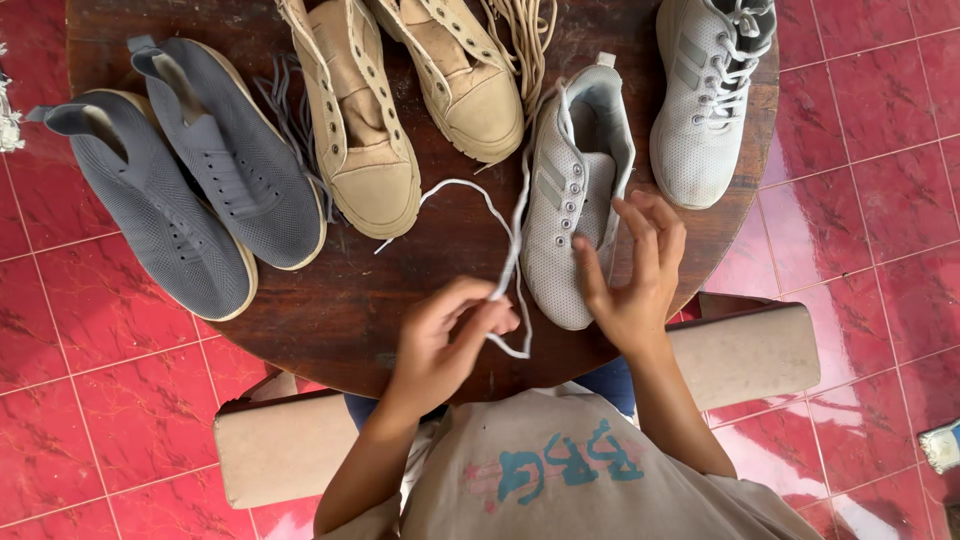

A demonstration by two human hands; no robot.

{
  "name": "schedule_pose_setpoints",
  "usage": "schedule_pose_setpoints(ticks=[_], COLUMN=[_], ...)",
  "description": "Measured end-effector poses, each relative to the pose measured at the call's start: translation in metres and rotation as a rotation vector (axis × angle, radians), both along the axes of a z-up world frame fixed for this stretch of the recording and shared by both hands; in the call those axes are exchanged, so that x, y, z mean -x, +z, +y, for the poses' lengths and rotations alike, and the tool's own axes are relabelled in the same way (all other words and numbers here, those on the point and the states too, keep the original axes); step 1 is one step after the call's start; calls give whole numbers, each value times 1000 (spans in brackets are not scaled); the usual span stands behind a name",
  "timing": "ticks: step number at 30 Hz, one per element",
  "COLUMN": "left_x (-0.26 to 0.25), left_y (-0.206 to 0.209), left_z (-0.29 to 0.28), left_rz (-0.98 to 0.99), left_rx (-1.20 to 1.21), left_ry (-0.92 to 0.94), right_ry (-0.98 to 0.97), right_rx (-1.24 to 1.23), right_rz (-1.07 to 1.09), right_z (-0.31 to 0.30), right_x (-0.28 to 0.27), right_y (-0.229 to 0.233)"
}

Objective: The person removes a white shoelace from a white sneaker, then re-laces the same shoe by threading the lace through the eyelets and tying a knot. Other shoes remain on the table but are not handled.

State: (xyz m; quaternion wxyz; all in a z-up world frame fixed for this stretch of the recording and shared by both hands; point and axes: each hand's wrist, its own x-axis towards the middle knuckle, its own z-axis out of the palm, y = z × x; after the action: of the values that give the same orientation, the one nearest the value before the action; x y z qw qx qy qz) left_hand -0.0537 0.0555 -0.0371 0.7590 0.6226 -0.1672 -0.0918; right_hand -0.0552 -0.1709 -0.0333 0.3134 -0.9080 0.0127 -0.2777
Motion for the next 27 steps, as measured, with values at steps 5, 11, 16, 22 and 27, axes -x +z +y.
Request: schedule_pose_setpoints(ticks=[5, 11, 16, 22, 27], left_x=[27, 25, 16, -6, -23], left_y=[25, 27, 29, 44, 55], left_z=[39, 39, 30, 11, -21], left_rz=[-8, -122, -88, -110, -117], left_rx=[-19, -153, -177, -305, -259], left_ry=[296, 290, 264, 143, -21], right_ry=[-56, -82, -48, -416, -477], right_rx=[398, 661, 744, 334, 493], right_rz=[0, 72, 54, 160, 63], right_z=[-2, 2, -3, -71, -89], right_x=[-12, -41, -46, 10, 11], right_y=[12, 17, 21, 41, 41])
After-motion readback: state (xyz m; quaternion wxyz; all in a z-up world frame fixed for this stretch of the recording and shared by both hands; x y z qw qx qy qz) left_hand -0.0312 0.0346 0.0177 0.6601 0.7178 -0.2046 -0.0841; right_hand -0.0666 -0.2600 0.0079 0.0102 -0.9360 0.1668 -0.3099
